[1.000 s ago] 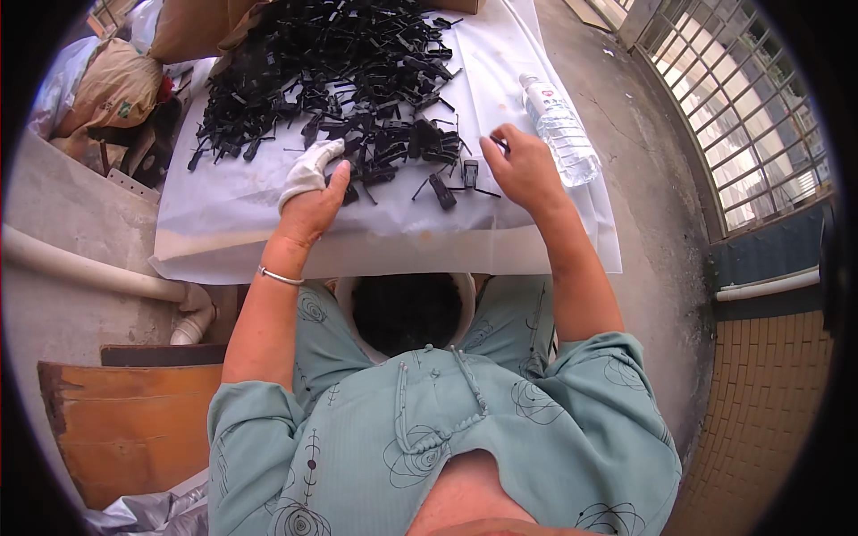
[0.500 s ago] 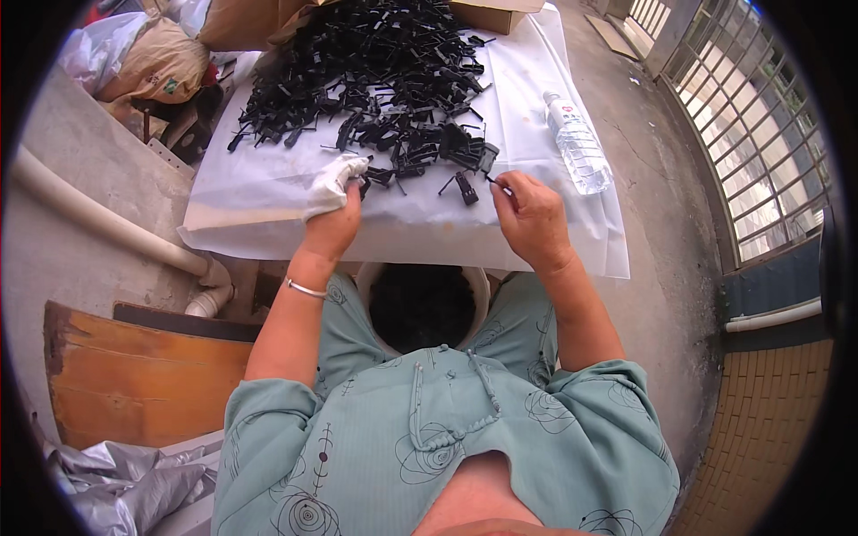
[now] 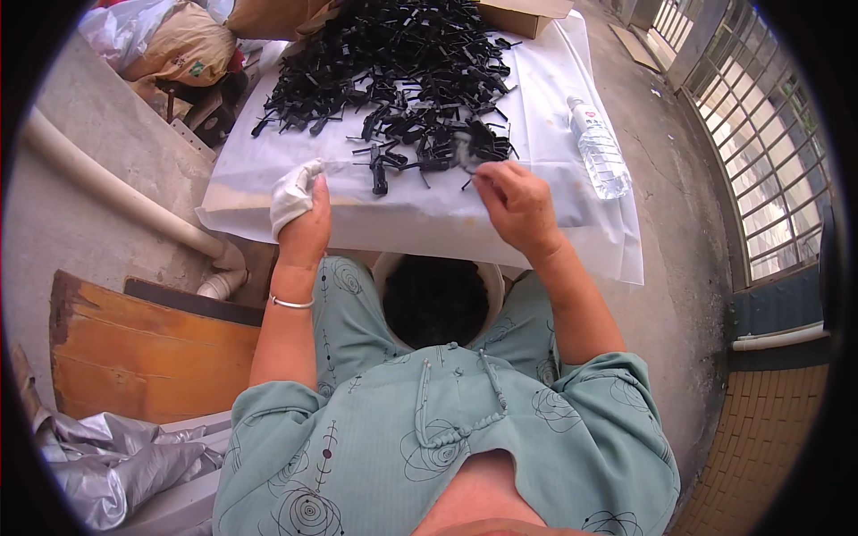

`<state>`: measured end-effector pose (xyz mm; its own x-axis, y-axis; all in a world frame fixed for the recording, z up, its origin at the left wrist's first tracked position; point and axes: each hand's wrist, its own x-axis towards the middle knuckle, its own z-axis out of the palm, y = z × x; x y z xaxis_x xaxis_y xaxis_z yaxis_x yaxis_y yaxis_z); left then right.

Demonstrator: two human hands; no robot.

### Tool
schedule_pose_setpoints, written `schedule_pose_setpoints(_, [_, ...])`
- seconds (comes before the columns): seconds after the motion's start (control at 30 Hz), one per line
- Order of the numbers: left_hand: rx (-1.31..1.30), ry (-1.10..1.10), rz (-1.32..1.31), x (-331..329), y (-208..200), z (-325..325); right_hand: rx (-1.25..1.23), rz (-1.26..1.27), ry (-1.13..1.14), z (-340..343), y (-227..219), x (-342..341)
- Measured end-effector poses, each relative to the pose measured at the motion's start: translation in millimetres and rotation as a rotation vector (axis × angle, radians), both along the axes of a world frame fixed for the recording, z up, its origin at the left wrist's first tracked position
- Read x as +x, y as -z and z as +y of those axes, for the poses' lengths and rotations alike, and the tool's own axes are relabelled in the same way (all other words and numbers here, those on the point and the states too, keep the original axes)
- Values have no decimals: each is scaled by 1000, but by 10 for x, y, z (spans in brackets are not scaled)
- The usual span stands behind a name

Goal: Wiping small black plastic components with a white cloth at a workstation.

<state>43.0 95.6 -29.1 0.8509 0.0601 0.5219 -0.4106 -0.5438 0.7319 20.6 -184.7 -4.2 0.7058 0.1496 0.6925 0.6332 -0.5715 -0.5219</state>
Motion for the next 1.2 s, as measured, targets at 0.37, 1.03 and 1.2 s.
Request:
schedule_pose_setpoints(0.37, [-1149,759,634,-705,-354,-626,45,150,-282,344,-117,-498])
schedule_pose_setpoints(1.03, [-278,378,264,-831,-317,-920,137,322,-368,303,9,-420])
schedule_pose_setpoints(1.2, [111,256,-89,-781,-197,-936,293,591,-337,416,231,-430])
